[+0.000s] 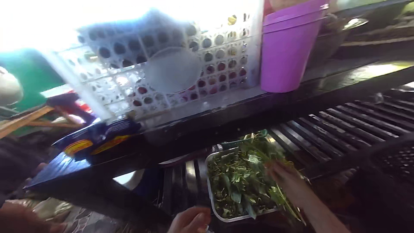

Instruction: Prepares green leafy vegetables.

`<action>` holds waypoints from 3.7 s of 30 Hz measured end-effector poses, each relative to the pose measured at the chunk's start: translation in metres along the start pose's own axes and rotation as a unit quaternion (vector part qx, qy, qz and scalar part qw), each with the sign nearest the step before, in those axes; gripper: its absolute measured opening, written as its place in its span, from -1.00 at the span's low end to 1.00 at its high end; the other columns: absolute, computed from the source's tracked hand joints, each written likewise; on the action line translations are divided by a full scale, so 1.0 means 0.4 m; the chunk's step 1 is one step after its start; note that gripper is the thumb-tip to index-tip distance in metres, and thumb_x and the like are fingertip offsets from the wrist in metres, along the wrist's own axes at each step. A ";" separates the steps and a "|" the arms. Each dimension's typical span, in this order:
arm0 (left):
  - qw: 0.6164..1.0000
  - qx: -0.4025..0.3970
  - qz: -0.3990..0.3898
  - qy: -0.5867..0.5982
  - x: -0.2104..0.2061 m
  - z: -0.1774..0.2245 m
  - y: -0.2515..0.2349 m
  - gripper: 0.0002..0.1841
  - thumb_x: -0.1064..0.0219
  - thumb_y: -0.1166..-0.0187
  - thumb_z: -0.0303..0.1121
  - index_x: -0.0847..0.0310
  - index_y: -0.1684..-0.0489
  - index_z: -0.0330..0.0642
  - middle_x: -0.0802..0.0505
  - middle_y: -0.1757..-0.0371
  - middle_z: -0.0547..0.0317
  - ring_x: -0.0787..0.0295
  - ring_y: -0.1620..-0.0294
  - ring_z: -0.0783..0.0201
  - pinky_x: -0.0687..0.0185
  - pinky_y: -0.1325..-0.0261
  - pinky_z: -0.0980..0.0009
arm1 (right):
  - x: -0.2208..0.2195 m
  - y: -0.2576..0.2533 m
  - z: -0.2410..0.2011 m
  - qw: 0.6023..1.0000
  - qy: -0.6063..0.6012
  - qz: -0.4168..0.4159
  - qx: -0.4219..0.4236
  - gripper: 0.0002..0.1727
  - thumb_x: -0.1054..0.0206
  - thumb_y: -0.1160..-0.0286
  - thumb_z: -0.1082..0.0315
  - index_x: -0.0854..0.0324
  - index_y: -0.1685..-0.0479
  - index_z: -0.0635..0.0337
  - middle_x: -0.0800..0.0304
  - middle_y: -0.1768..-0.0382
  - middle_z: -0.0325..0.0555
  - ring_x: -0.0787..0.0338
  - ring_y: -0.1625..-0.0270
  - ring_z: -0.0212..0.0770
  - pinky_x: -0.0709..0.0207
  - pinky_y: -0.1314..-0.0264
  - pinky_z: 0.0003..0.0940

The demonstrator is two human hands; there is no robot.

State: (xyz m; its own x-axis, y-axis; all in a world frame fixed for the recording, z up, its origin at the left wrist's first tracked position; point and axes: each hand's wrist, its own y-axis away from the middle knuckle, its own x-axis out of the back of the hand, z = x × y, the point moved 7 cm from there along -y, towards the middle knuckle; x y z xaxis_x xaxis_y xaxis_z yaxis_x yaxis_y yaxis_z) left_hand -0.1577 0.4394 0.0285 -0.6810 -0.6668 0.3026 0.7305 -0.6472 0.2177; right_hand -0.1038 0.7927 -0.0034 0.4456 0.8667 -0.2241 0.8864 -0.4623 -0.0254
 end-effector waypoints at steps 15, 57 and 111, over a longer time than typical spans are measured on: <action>0.918 -0.039 -0.006 0.394 -0.229 0.046 -0.525 -0.60 0.07 -0.83 0.09 -0.66 0.02 0.13 -0.85 0.18 0.35 -0.82 0.21 0.44 -0.78 0.18 0.45 | -0.256 -0.002 0.119 0.950 -0.132 -0.195 -0.205 -0.48 0.23 -0.86 -0.21 -0.45 0.26 -0.11 -0.29 0.61 -0.46 -0.32 0.63 -0.52 -0.25 0.55 -0.62; 0.982 -0.112 0.136 0.068 -0.240 0.044 -0.517 -0.57 -0.23 -0.70 -0.08 -0.68 -0.40 -0.08 -0.85 -0.23 0.11 -0.82 -0.16 0.21 -0.74 -0.23 0.17 | -0.147 -0.080 0.107 0.981 0.158 -0.098 -0.054 -0.69 -0.18 -0.76 0.30 -0.78 -0.21 0.16 -0.79 -0.21 -0.15 -0.77 -0.23 -0.34 -0.65 -0.36 -0.36; 0.969 -0.217 0.088 -0.071 -0.215 0.070 -0.517 -0.78 -0.29 -0.67 -0.20 -0.90 0.08 0.04 -0.91 0.37 0.46 -0.81 0.40 0.52 -0.73 0.30 0.52 | -0.084 -0.074 -0.031 0.746 0.595 -0.014 0.299 -0.73 -0.20 -0.70 0.18 -0.82 -0.12 -0.18 -0.89 0.10 -0.30 -0.84 -0.13 -0.17 -0.68 -0.23 -0.03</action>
State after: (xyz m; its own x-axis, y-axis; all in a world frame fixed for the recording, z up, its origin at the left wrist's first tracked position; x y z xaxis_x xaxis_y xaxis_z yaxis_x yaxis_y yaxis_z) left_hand -0.2487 0.6407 -0.0166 -0.5107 -0.7441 0.4307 0.7239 -0.6424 -0.2517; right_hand -0.1435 0.7797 0.0169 0.5386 0.2654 0.7997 0.8419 -0.1329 -0.5229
